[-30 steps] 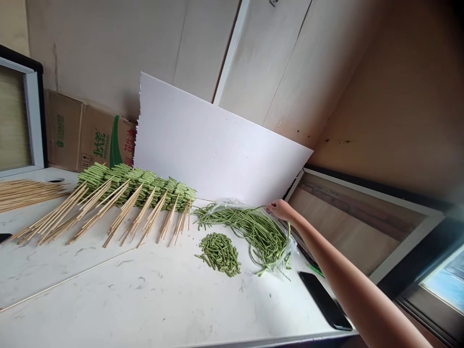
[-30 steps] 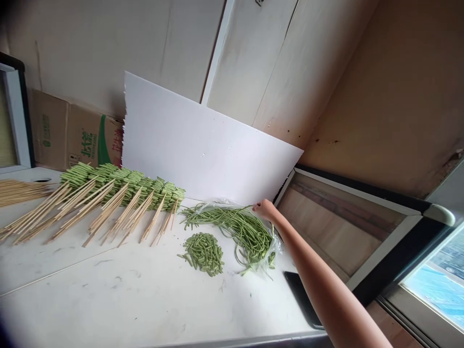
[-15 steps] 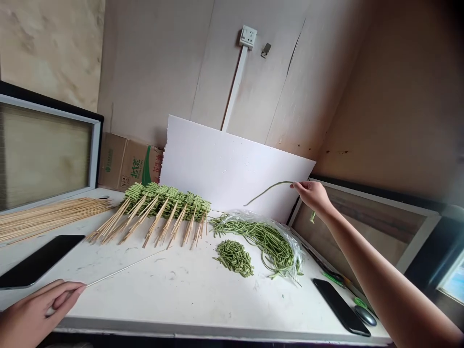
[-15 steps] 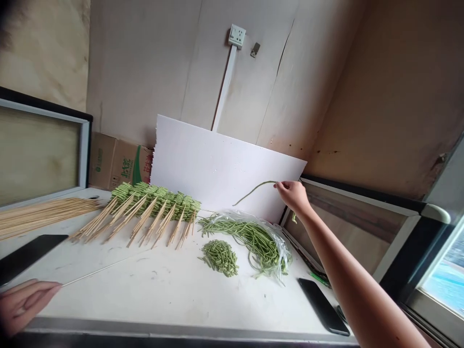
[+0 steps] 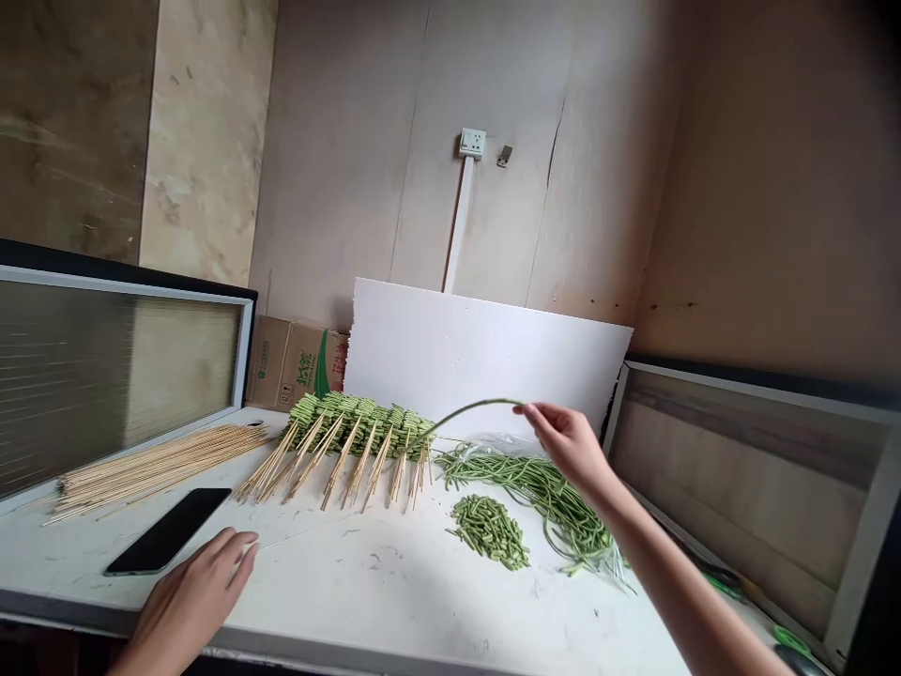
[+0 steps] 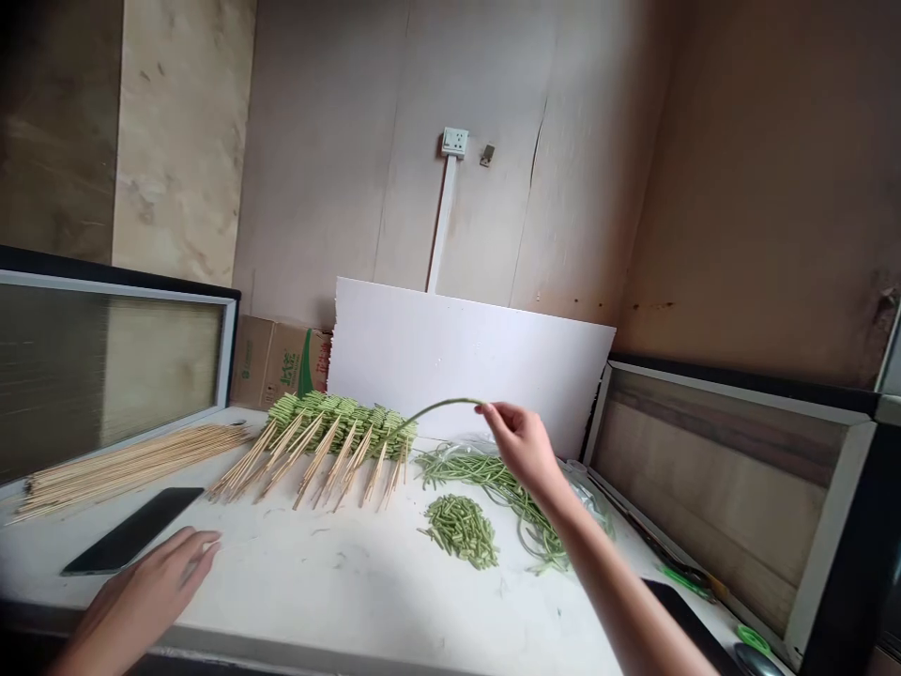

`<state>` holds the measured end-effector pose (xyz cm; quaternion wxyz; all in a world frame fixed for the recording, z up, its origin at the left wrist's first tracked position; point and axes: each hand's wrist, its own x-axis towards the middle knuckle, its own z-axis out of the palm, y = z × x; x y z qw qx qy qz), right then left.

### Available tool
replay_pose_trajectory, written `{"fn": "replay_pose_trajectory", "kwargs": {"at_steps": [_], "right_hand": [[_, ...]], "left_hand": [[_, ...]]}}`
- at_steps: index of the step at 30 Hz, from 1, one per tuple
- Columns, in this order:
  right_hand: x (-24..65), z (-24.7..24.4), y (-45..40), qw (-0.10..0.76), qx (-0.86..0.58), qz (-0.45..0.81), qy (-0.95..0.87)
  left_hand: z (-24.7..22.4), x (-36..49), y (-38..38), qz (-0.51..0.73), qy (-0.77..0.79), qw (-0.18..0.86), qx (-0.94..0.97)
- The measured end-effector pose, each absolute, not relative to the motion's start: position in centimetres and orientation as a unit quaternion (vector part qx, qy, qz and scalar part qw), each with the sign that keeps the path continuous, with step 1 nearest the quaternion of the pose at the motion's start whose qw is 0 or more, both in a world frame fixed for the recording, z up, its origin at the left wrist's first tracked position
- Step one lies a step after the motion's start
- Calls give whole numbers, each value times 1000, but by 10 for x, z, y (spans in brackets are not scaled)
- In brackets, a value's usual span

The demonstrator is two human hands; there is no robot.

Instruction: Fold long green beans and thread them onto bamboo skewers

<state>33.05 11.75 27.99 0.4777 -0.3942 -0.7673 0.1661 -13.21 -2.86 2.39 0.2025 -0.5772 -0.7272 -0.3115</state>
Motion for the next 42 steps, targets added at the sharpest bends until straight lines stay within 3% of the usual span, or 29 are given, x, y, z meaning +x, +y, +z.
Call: {"fn": "replay_pose_trajectory", "kwargs": {"at_steps": [3, 8, 16, 22, 24, 30, 35, 42], "right_hand": [[310, 251, 106, 471, -381, 218, -765], [275, 216, 76, 481, -355, 299, -744], [261, 193, 29, 494, -307, 366, -726], [264, 181, 24, 499, -300, 366, -726], [266, 179, 24, 485, -298, 353, -743], [267, 183, 7, 450, -279, 285, -799], [254, 180, -9, 404, -251, 258, -841], [268, 189, -10, 341, -273, 254, -863]], "left_hand": [[64, -88, -27, -391, -643, 215, -622], [128, -11, -25, -456, -580, 143, -660], [119, 9, -10, -486, -558, 86, -667], [135, 9, -36, -544, -541, -155, -622], [145, 13, -46, -554, -524, -193, -618], [153, 30, -60, -528, -506, 59, -680], [144, 39, -58, -453, -475, 54, -752], [151, 11, -60, -485, -526, 74, -695]]}}
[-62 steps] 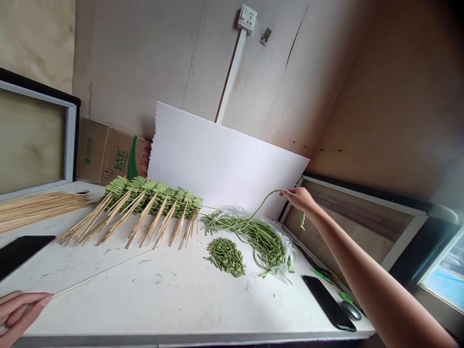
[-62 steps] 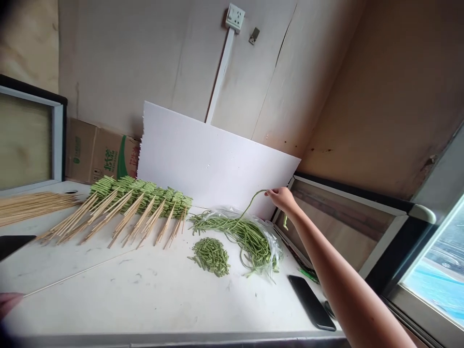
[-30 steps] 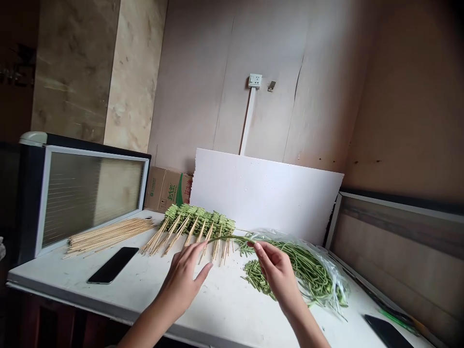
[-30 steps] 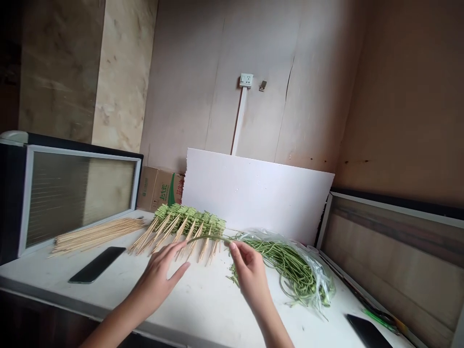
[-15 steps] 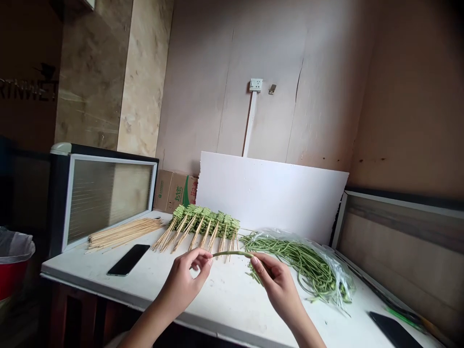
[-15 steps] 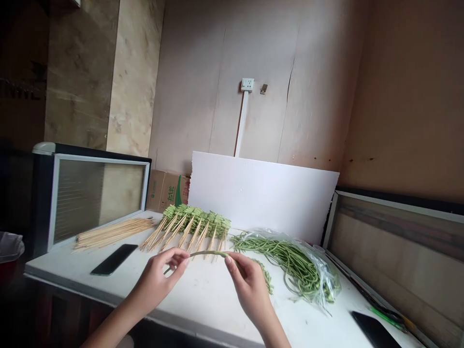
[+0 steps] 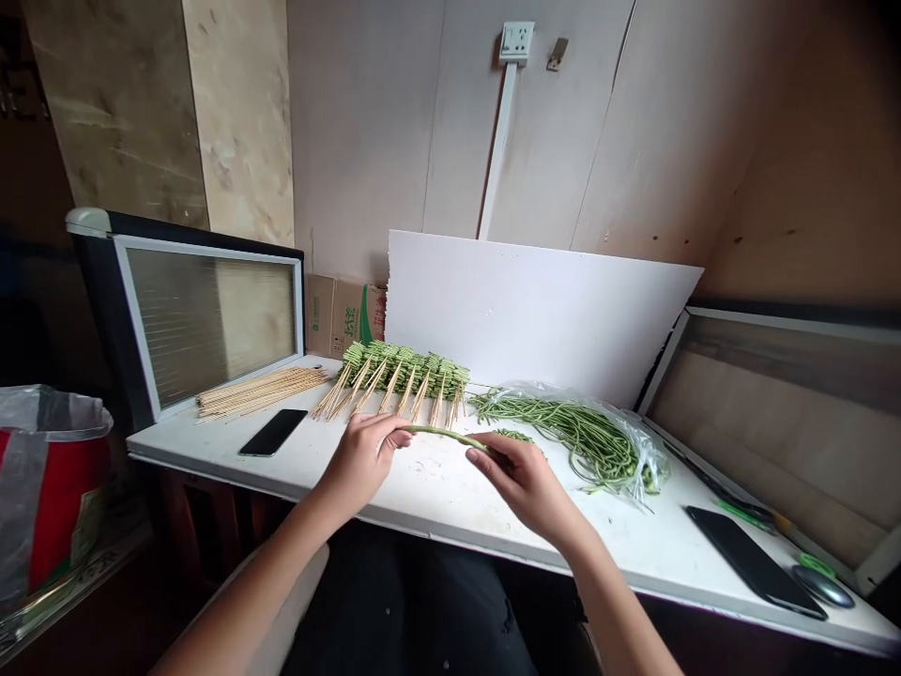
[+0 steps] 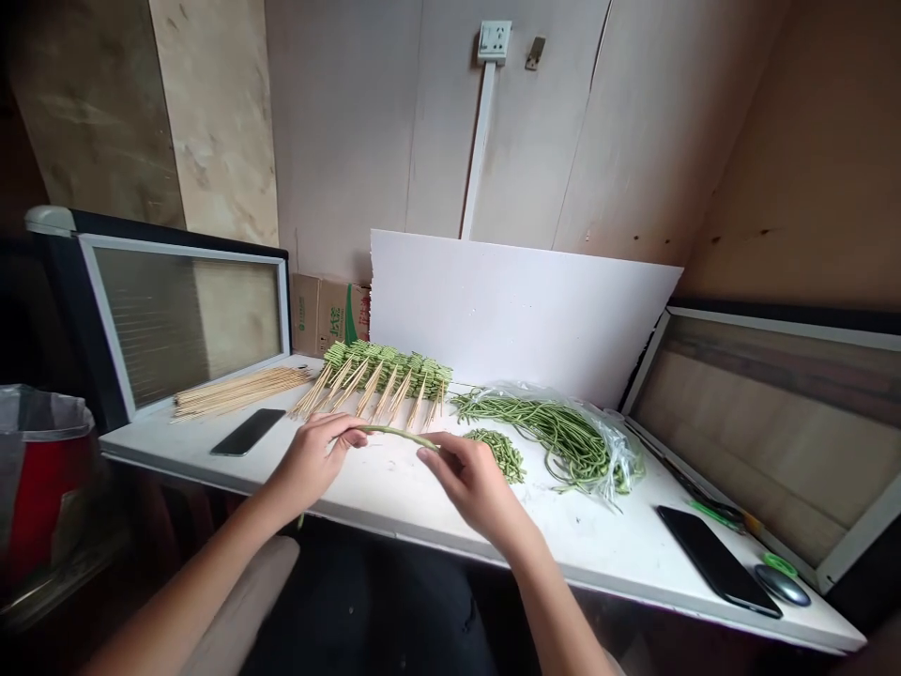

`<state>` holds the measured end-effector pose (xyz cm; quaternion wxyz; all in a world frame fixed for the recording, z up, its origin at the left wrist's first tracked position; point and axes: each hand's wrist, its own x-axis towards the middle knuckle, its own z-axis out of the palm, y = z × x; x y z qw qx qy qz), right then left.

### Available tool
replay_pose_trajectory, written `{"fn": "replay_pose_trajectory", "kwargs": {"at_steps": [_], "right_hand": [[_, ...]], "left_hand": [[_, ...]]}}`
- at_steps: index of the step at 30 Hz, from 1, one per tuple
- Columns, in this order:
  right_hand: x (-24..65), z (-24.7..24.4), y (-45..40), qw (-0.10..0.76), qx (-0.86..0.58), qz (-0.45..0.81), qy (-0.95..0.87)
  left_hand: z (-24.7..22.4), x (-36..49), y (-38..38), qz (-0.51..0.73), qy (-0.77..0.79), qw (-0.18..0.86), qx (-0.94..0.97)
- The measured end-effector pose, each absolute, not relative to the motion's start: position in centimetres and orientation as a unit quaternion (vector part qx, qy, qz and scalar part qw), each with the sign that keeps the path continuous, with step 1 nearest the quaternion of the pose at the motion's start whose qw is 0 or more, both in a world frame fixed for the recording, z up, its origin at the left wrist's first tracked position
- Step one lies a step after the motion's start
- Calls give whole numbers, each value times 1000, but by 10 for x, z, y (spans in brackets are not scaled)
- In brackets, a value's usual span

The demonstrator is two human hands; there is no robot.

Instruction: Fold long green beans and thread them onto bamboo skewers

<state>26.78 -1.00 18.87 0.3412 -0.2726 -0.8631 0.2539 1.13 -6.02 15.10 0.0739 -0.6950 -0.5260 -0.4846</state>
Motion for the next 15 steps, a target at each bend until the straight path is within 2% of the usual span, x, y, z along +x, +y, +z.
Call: {"fn": "replay_pose_trajectory", "kwargs": {"at_steps": [7, 15], "right_hand": [[288, 197, -1, 301, -271, 188, -895], [282, 181, 15, 312, -246, 104, -912]], "left_hand": [[157, -17, -58, -487, -537, 118, -679], [147, -27, -56, -505, -495, 269, -654]]}}
